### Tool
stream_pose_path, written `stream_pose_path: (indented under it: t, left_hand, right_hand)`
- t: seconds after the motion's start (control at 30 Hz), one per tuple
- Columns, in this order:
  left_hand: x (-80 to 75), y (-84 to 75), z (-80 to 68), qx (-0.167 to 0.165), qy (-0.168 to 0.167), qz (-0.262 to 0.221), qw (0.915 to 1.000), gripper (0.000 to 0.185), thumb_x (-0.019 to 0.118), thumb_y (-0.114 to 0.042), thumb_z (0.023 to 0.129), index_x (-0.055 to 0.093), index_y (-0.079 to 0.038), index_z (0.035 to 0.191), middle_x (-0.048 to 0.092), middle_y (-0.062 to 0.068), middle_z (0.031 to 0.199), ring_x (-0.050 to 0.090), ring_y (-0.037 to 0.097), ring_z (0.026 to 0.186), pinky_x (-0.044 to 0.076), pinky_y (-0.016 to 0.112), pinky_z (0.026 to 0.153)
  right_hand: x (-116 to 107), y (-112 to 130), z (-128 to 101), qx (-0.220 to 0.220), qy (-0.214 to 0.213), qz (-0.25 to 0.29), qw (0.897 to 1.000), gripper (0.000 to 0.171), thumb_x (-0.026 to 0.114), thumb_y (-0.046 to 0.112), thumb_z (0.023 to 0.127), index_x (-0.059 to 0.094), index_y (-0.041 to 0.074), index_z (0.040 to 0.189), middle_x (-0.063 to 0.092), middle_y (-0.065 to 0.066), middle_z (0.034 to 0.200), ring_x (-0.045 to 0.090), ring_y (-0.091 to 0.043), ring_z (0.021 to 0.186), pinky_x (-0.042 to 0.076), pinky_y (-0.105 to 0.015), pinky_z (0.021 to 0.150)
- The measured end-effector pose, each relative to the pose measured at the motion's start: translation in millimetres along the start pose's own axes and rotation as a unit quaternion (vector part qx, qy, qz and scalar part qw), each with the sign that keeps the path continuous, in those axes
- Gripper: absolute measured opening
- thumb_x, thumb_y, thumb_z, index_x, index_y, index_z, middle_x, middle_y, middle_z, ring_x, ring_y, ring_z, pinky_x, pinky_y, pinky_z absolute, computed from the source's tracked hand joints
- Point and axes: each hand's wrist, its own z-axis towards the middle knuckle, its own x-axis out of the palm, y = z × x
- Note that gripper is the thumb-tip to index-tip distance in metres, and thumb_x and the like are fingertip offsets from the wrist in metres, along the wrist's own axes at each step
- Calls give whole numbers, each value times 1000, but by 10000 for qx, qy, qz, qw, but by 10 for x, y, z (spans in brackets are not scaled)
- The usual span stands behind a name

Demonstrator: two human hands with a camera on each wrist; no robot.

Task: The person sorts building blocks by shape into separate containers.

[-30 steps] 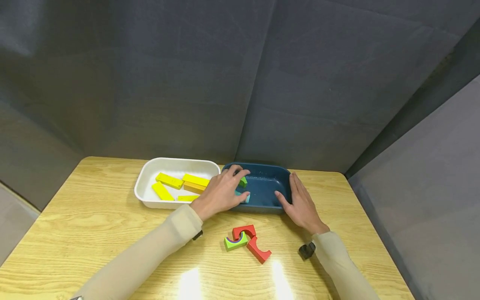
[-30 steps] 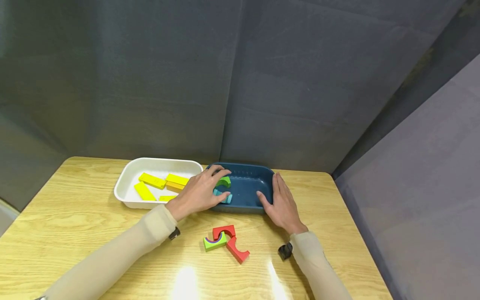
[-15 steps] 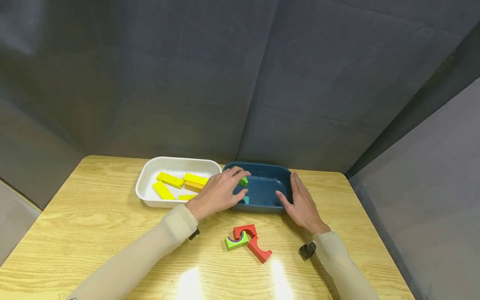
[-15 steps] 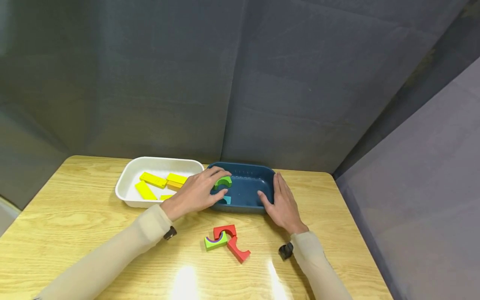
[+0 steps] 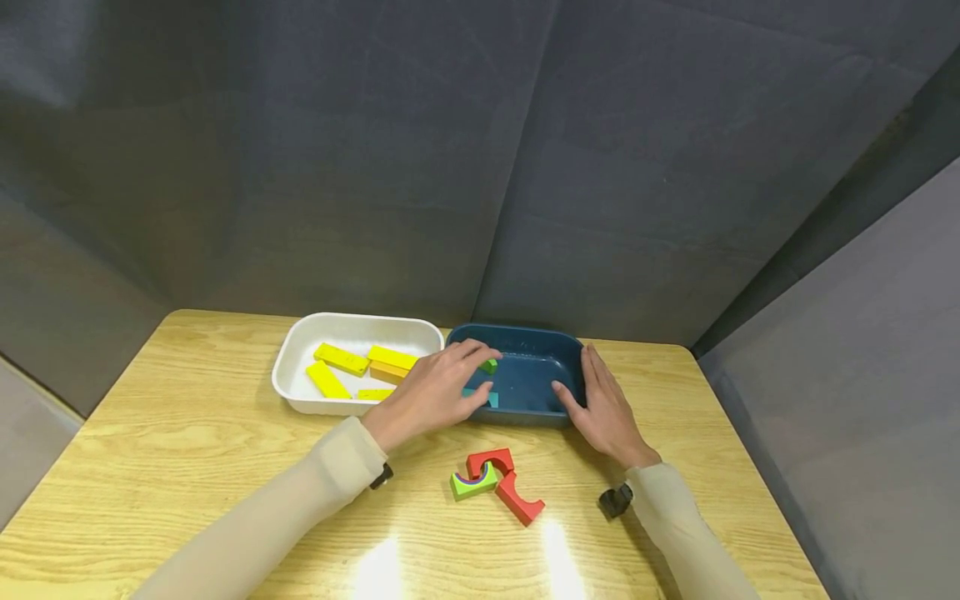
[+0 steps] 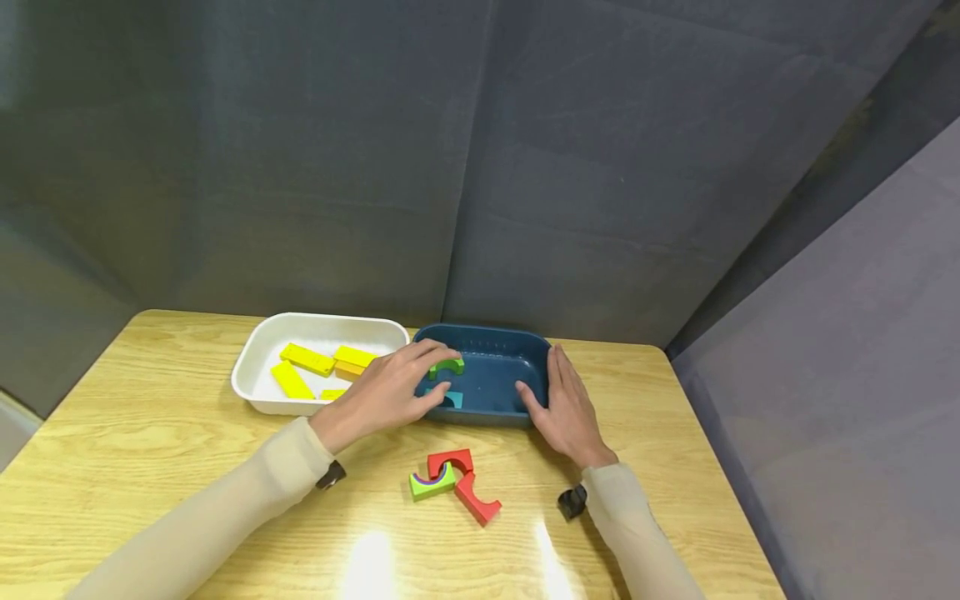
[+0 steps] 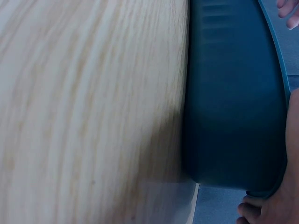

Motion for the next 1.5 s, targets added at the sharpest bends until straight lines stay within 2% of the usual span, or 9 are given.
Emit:
stream_pose_path:
  t: [0.43, 0.6, 0.9, 1.03, 1.13, 1.23, 1.33, 1.37, 1.5]
  left_hand:
    - [-79, -89, -199, 168, -164, -288, 9993, 45, 78, -24, 98, 69, -10, 140, 69, 9, 139, 71, 23, 113, 64, 28, 77]
    - [-103, -128, -321, 266, -178, -407, 9987, 45, 79, -22, 97, 69, -10, 140, 69, 9, 140, 70, 24, 117, 65, 31, 83]
    - [-148, -144, -541, 302, -270, -327, 9986, 43, 79, -23, 98, 69, -10, 138, 69, 8, 136, 71, 21, 108, 61, 21, 68]
    - [-169, -157, -631, 283, -232, -460, 9983, 45, 79, -21, 98, 68, -9, 139, 69, 9, 137, 72, 20, 100, 50, 12, 57]
    - [-176, -174, -691, 282, -242, -512, 9980, 44, 80, -20, 96, 69, -9, 138, 69, 9, 136, 72, 19, 95, 44, 13, 50]
    - [-162, -214, -753, 308, -210, -574, 9977, 44, 82, -20, 95, 70, -10, 137, 70, 6, 135, 72, 18, 98, 53, 17, 56]
    - [-125, -285, -813, 392, -68, -675, 9969, 46, 83, -20, 95, 69, -10, 137, 69, 5, 135, 72, 18, 108, 63, 22, 75]
    - [-107, -314, -829, 424, -3, -706, 9966, 46, 83, -21, 95, 69, -11, 137, 69, 5, 135, 71, 18, 112, 63, 24, 83]
    - [-27, -421, -857, 578, 221, -822, 9947, 45, 84, -21, 95, 69, -13, 137, 68, 3, 134, 69, 16, 113, 63, 25, 88]
  right_hand:
    - [45, -29, -59, 30, 14, 82, 10000, 94, 48, 60, 110, 11, -1, 171, 6, -20, 179, 15, -46, 163, 17, -66, 129]
    - [38, -39, -57, 73, 60, 43, 9999, 94, 47, 60, 110, 9, 0, 171, 5, -20, 179, 14, -46, 163, 16, -65, 130]
    - [33, -44, -29, 58, 90, 71, 9999, 95, 47, 61, 110, 8, 0, 171, 4, -19, 180, 12, -44, 164, 15, -65, 130]
    - [25, -48, -13, 50, 107, 91, 9999, 95, 46, 62, 110, 8, 0, 171, 3, -18, 180, 11, -44, 164, 15, -65, 130]
    - [19, -48, -3, 48, 122, 85, 9999, 95, 46, 62, 109, 8, 0, 171, 3, -17, 180, 11, -43, 164, 14, -65, 130]
    - [22, -50, 6, 45, 126, 77, 9999, 96, 46, 62, 109, 7, 1, 171, 3, -17, 180, 11, -44, 164, 14, -65, 130]
    - [29, -50, 15, 30, 129, 56, 9999, 96, 46, 63, 109, 7, 1, 171, 3, -17, 180, 12, -44, 164, 15, -65, 130]
    - [30, -48, 18, 25, 121, 69, 9999, 96, 46, 63, 109, 8, 1, 171, 3, -17, 180, 12, -44, 164, 15, -65, 130]
    - [21, -34, 35, -4, 96, 67, 9999, 96, 45, 63, 109, 8, 0, 171, 4, -19, 180, 11, -44, 164, 15, -66, 130]
